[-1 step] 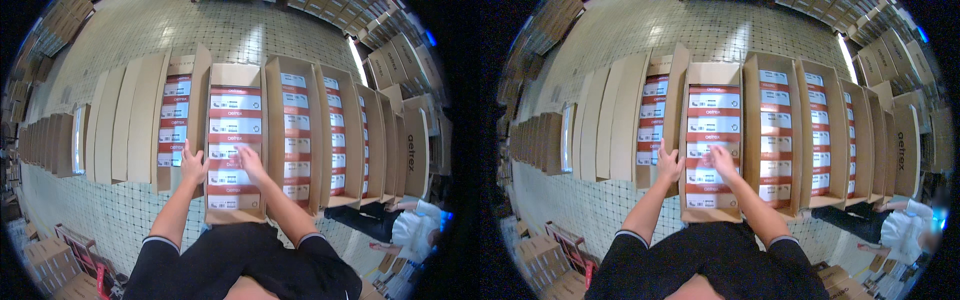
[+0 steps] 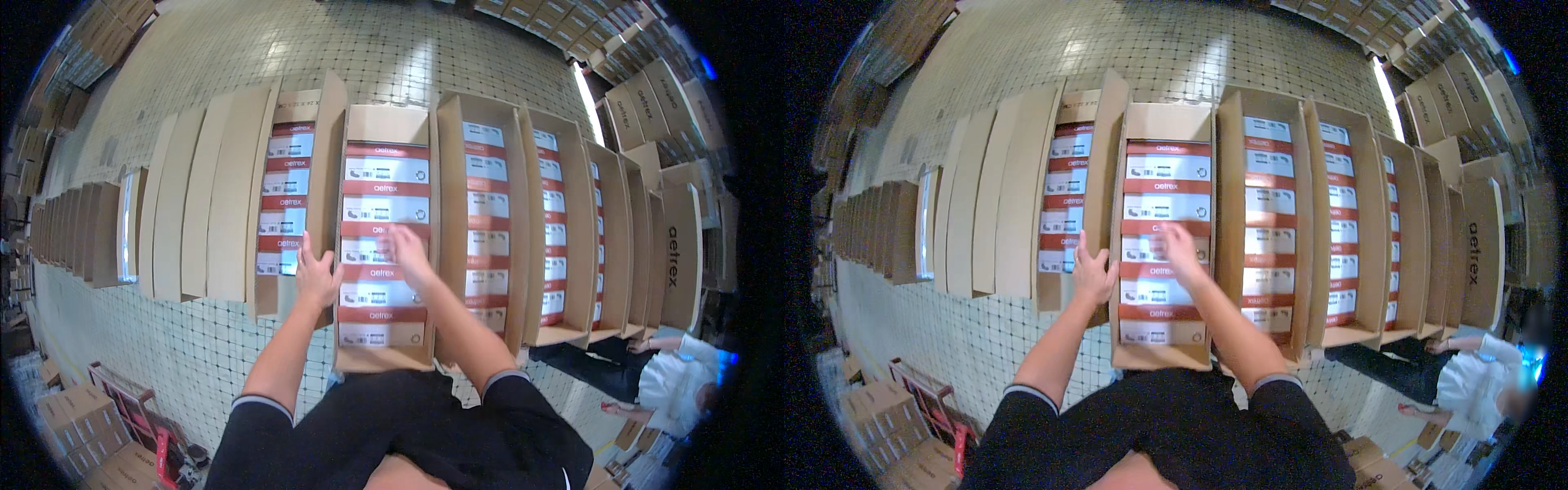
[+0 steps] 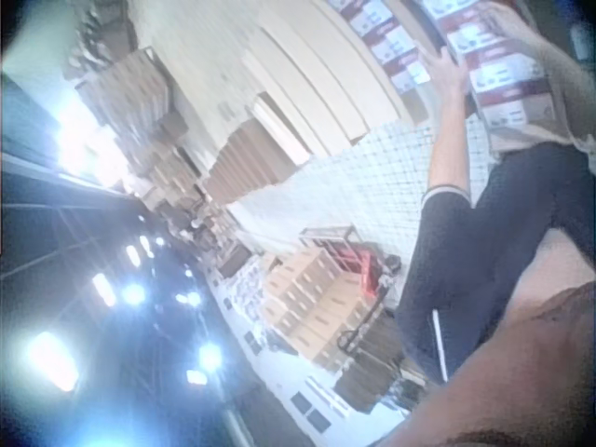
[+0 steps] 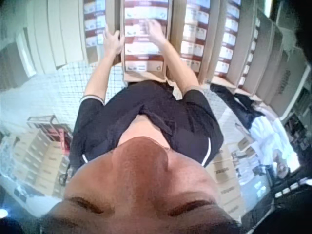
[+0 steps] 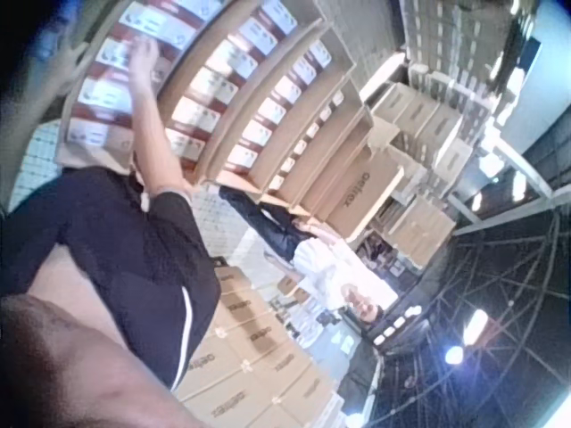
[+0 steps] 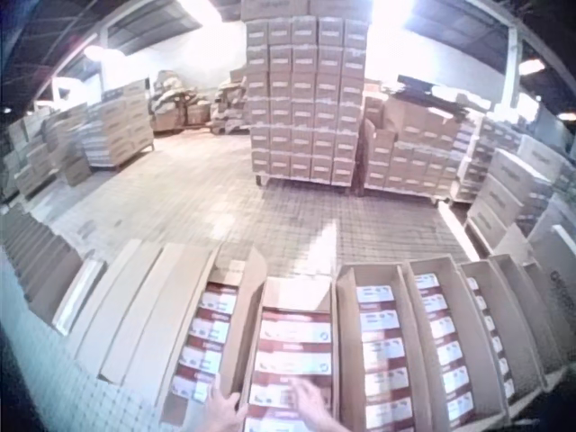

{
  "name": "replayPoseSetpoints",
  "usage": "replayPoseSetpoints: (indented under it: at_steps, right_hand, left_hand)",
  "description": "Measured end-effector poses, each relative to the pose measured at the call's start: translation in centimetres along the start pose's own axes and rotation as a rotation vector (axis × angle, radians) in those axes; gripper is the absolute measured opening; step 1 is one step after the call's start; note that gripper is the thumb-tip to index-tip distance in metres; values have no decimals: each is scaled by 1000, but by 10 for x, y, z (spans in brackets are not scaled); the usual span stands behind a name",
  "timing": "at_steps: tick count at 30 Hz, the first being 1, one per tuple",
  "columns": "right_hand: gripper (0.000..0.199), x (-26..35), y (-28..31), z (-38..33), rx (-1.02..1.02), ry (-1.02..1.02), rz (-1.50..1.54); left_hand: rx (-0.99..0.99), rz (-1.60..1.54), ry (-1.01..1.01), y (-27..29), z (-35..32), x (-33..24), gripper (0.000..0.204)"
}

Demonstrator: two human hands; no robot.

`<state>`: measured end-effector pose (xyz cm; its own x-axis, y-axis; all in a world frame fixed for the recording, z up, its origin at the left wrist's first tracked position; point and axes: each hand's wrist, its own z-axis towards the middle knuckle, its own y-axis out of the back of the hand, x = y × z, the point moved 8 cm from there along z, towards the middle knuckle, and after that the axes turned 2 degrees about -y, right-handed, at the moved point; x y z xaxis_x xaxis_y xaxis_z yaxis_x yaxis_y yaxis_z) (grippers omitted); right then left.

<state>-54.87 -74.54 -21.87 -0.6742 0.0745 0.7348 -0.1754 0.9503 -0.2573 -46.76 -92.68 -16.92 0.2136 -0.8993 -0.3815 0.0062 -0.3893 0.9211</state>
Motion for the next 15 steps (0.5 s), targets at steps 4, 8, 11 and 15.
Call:
replayPoseSetpoints:
  at_steps: [4,8,11,15]
  right_hand:
    - [45,39,11,198,-143,-102,312]
    - [57,48,32,296,-330,-291,558]
    - [54,77,31,312,-196,-90,-14]
    - [58,79,33,317,-219,-301,325]
  left_hand:
    - [33,55,-3,-12,9,-3,31]
    - [-51,34,27,-5,12,6,30]
    - [-52,66,-3,-7,9,7,31]
    - [-34,40,22,-8,10,11,30]
